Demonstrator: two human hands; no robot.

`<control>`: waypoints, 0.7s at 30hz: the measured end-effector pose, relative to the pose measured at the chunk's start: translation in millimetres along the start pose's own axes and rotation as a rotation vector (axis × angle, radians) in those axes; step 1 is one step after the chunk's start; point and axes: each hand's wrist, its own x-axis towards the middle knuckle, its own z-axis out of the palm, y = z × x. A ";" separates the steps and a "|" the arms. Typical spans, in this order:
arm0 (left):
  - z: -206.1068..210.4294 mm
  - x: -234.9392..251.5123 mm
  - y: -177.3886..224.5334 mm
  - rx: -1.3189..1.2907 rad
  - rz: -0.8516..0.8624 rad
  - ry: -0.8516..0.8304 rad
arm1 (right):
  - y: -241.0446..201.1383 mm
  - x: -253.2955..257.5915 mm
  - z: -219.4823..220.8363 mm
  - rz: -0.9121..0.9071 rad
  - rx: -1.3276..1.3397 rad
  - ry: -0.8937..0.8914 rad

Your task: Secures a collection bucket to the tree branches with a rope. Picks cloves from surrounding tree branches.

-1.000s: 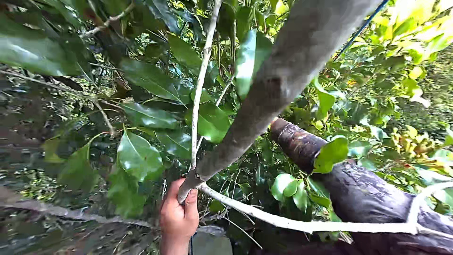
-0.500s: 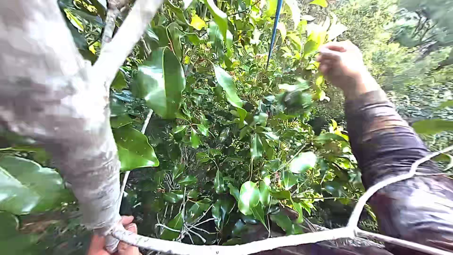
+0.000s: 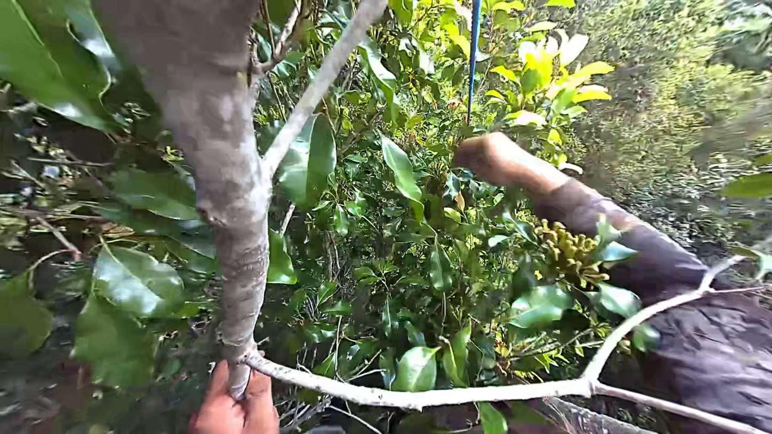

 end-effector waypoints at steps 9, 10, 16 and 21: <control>-7.0 -2.7 4.6 0.054 -0.041 0.033 | 72.8 86.8 125.9 0.075 -0.394 -0.353; -6.7 -2.0 5.1 0.058 -0.047 0.032 | 70.7 85.4 123.3 0.071 -0.405 -0.377; -3.1 5.7 -0.1 0.051 -0.063 0.029 | 29.3 74.5 104.4 0.102 -0.490 -0.594; -3.8 8.9 -2.7 0.025 -0.036 0.034 | 45.5 73.0 107.7 0.196 -0.461 -0.571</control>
